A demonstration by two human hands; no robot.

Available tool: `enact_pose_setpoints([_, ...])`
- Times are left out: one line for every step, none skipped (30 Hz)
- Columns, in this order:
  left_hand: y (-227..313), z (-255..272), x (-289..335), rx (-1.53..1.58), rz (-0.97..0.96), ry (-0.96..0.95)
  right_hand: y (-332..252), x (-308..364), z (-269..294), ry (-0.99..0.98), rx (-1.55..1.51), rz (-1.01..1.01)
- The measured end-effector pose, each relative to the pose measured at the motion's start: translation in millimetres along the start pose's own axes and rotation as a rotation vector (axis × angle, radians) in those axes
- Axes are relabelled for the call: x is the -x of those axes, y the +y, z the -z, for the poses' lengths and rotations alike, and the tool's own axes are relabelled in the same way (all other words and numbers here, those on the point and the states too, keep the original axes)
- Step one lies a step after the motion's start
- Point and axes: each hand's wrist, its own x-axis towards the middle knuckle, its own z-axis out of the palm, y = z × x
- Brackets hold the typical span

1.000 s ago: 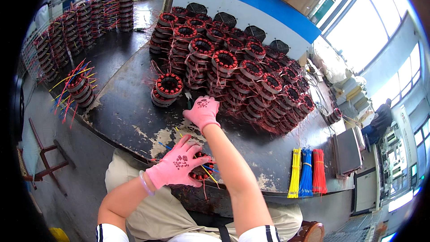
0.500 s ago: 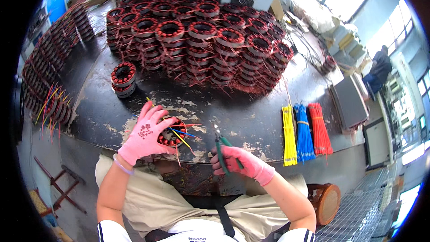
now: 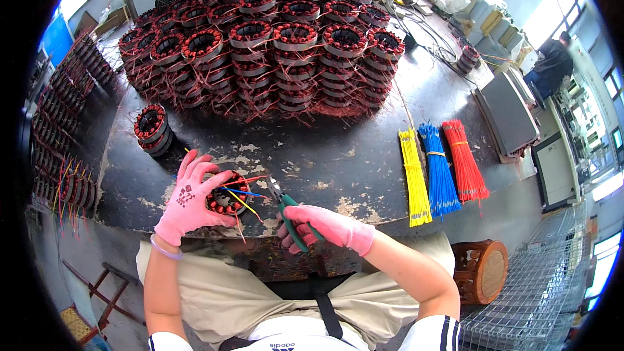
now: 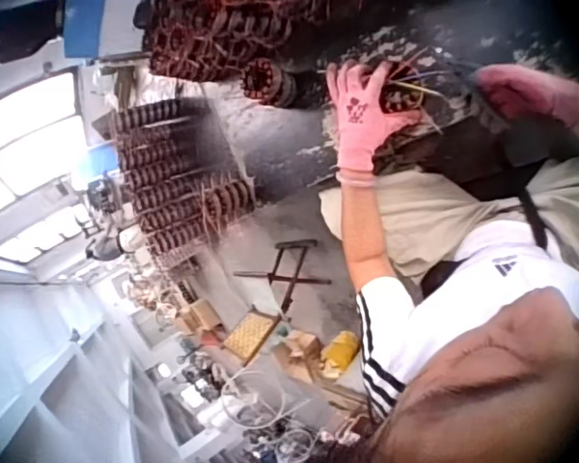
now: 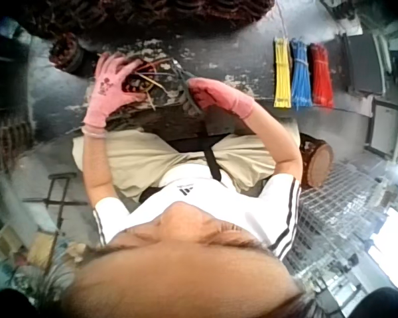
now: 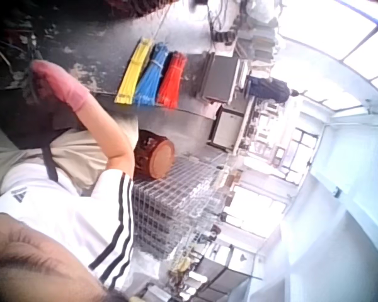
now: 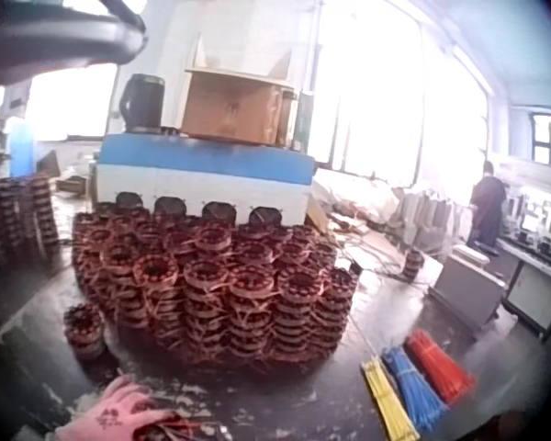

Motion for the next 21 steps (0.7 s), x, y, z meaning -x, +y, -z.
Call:
enact_pose_setpoints([0, 1, 1, -0.006, 0.007, -0.002, -3, -1, -3, 0.003, 0.01, -0.004])
enact_pose_setpoints([1, 1, 2, -0.012, 0.015, -0.004, -5, -2, -4, 0.006, 0.019, -0.008])
enact_pose_setpoints([0, 1, 3, -0.007, 0.022, -0.007, -5, -3, -5, 0.017, 0.026, 0.001])
enact_pose_setpoints([0, 1, 3, -0.002, 0.028, -0.01, -4, -5, -6, 0.028, 0.033, 0.009])
enact_pose_setpoints([-1, 0, 3, 0.003, 0.035, -0.013, -4, -6, -7, 0.039, 0.04, 0.018])
enact_pose_setpoints([-2, -1, 3, 0.009, 0.023, -0.009, -5, -7, -9, 0.052, 0.062, 0.032])
enact_pose_setpoints([-3, -2, 3, 0.015, 0.011, -0.004, -6, -6, -11, 0.064, 0.083, 0.047])
enact_pose_setpoints([-4, -4, 2, 0.022, -0.002, 0.0, -6, -6, -14, 0.077, 0.104, 0.061])
enact_pose_setpoints([-6, -3, 2, 0.009, -0.026, -0.002, -7, -5, -16, 0.09, 0.131, 0.061])
enact_pose_setpoints([-7, -4, 2, 0.015, -0.034, -0.008, -8, -5, -18, 0.103, 0.158, 0.061])
enact_pose_setpoints([-8, -5, 2, 0.021, -0.042, -0.014, -8, -5, -19, 0.117, 0.184, 0.061])
enact_pose_setpoints([-8, -5, 1, 0.027, -0.054, -0.019, -8, -4, -20, 0.115, 0.178, 0.069])
enact_pose_setpoints([-8, -5, 0, 0.03, -0.057, -0.023, -6, -4, -19, 0.113, 0.171, 0.077])
enact_pose_setpoints([-7, -4, 0, 0.033, -0.06, -0.026, -5, -3, -19, 0.112, 0.164, 0.086])
enact_pose_setpoints([-7, -4, 0, 0.035, -0.062, -0.03, -5, -2, -18, 0.106, 0.158, 0.07])
enact_pose_setpoints([-8, -4, 0, 0.037, -0.062, -0.031, -5, -2, -17, 0.101, 0.152, 0.053])
enact_pose_setpoints([-8, -4, 0, 0.039, -0.062, -0.032, -5, -1, -16, 0.095, 0.147, 0.037])
enact_pose_setpoints([-8, -4, 0, 0.042, -0.064, -0.033, -5, -1, -16, 0.094, 0.144, 0.037])
enact_pose_setpoints([-9, -4, 0, 0.042, -0.061, -0.034, -4, 0, -15, 0.093, 0.142, 0.038])
enact_pose_setpoints([-8, -4, 1, 0.043, -0.057, -0.035, -4, 1, -15, 0.091, 0.14, 0.038])
enact_pose_setpoints([-8, -4, 0, 0.045, -0.056, -0.036, -4, 1, -15, 0.095, 0.139, 0.039])
